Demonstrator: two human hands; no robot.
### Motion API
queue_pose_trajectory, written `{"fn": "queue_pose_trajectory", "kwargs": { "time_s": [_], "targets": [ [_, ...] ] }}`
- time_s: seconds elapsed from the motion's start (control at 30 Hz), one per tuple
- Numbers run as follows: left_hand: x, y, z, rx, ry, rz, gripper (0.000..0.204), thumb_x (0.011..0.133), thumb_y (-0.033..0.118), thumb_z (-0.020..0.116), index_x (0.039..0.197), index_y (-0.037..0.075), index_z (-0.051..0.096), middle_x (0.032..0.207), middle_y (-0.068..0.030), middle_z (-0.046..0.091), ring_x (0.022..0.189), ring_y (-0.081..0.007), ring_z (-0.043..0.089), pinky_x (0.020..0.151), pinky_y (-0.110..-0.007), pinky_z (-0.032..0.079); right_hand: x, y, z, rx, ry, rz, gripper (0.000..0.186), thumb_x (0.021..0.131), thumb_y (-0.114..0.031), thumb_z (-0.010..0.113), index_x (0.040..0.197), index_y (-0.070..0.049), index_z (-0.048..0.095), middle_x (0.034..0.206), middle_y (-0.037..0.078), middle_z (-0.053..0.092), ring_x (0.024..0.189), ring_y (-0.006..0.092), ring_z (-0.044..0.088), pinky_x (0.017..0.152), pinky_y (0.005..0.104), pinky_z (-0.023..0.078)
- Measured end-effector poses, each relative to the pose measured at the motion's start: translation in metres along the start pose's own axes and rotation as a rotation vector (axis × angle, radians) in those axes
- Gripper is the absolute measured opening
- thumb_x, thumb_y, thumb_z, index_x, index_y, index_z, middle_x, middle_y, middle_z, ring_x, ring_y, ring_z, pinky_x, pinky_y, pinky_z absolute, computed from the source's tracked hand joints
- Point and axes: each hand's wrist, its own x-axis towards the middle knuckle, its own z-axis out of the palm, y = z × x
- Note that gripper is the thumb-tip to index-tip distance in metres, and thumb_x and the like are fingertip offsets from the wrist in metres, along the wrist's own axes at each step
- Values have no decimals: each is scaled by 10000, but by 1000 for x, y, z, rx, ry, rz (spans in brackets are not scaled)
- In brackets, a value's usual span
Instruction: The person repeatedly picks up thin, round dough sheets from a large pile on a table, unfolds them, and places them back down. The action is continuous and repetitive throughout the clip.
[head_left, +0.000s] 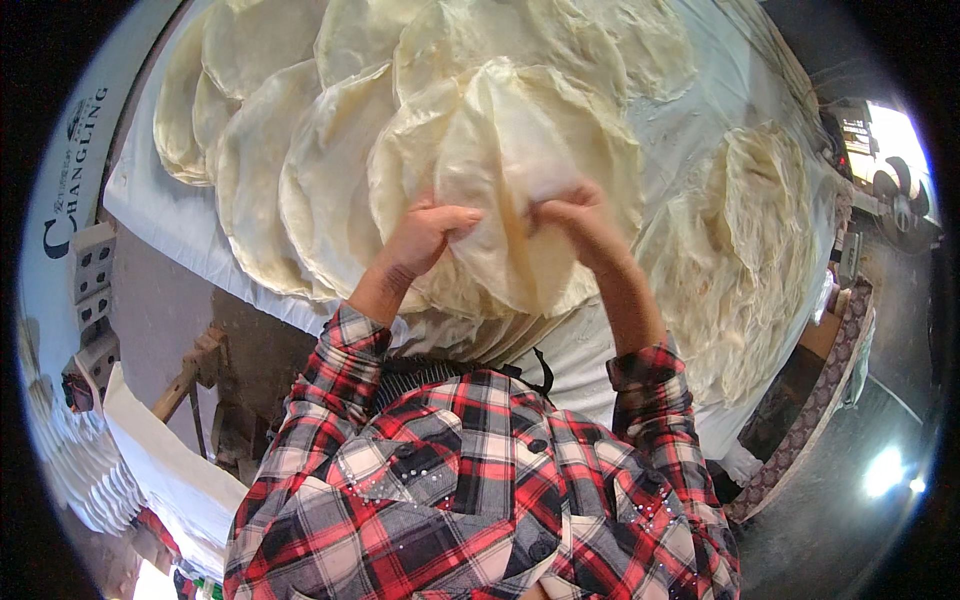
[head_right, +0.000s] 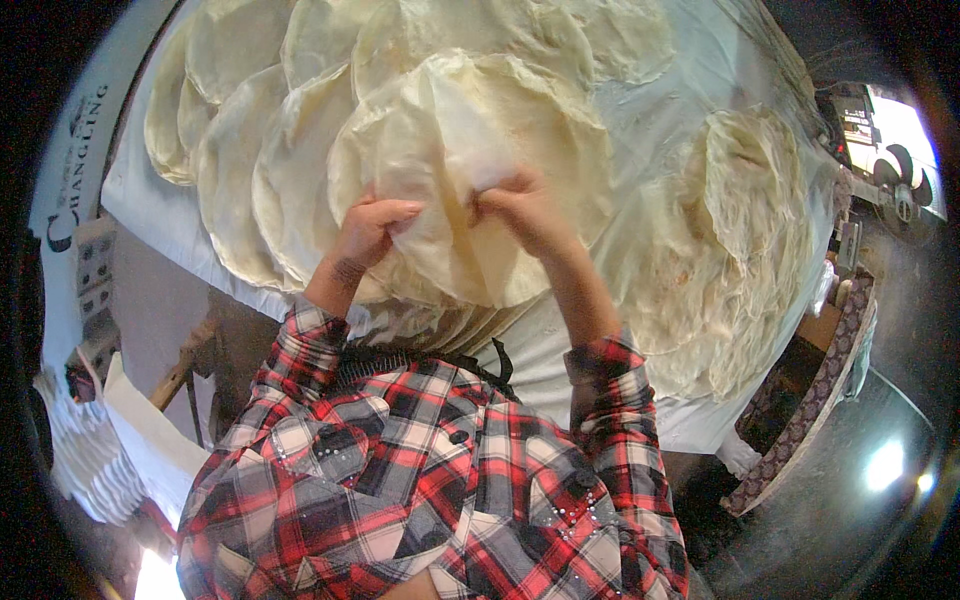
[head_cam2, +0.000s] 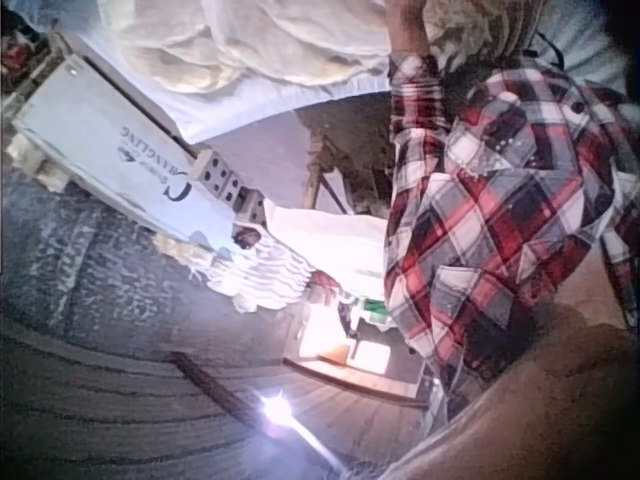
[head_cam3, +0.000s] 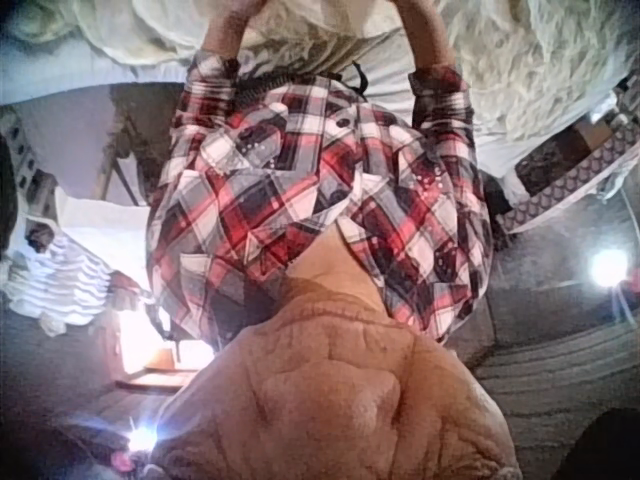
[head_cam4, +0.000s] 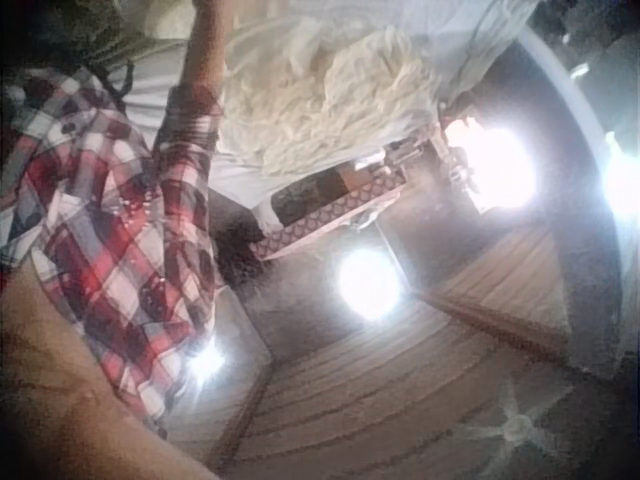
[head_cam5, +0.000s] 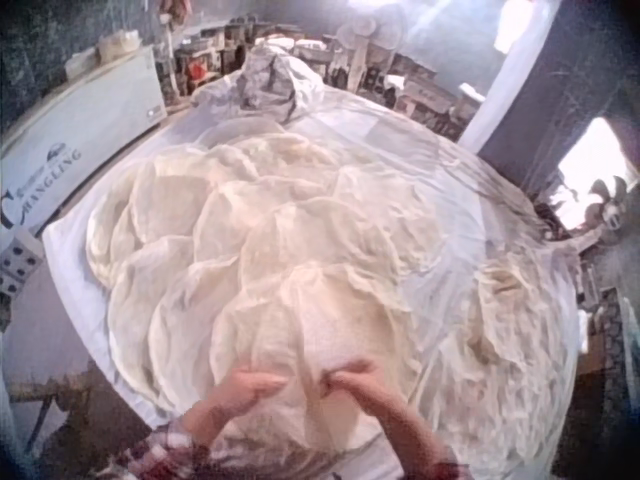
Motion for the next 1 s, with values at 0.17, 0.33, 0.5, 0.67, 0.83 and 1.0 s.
{"fn": "queue_pose_trajectory", "kwargs": {
  "time_s": [0.17, 0.33, 0.5, 0.67, 0.83, 1.0],
  "targets": [
    [-2, 13, -46, -668, 90, -197, 255, 787, 14, 506, 1007, -36, 627, 947, -132, 669, 851, -200, 652, 771, -322, 539, -27, -12, -59, 323, 161, -160, 331, 741, -39, 542, 1044, 80, 602, 885, 133, 677, 745, 206, 646, 669, 321, 529],
    [0, -1, -95, -731, 137, 88, 302, 831, 192, 533, 994, -40, 636, 953, -156, 676, 835, -230, 659, 753, -348, 545, -71, -23, -71, -730, 498, -114, 295, 771, -93, 483, 958, 74, 639, 884, 160, 690, 774, 250, 670, 733, 358, 556],
    [-11, 15, -124, -646, 292, 107, 338, 848, 238, 535, 1014, -40, 630, 981, -158, 671, 861, -230, 653, 774, -354, 535, -123, 4, -98, 615, 451, -441, 212, 804, -49, 442, 711, -3, 627, 798, 165, 683, 663, 229, 645, 653, 361, 556],
    [-29, 45, -124, -574, 298, 121, 344, 856, 241, 532, 1033, -40, 622, 1004, -155, 664, 888, -224, 645, 796, -354, 524, -195, 25, -144, 831, 568, -338, 257, 775, -128, 463, 809, 48, 647, 878, 180, 681, 763, 288, 662, 736, 400, 565],
    [-29, 69, -111, -476, 252, 134, 351, 865, 245, 528, 1053, -39, 614, 1026, -152, 657, 914, -217, 637, 818, -354, 512, -297, 21, -177, 482, 1101, -361, 343, 770, -127, 482, 982, 91, 641, 980, 191, 661, 879, 289, 655, 793, 394, 557],
    [-23, 103, -84, -368, 160, 176, 358, 873, 248, 524, 1072, -38, 606, 1048, -150, 650, 941, -211, 629, 840, -354, 501, -379, -47, -247, 249, 1434, -364, 349, 783, -132, 512, 1047, 80, 594, 1000, 159, 645, 864, 242, 654, 775, 342, 554]
  ]
}}
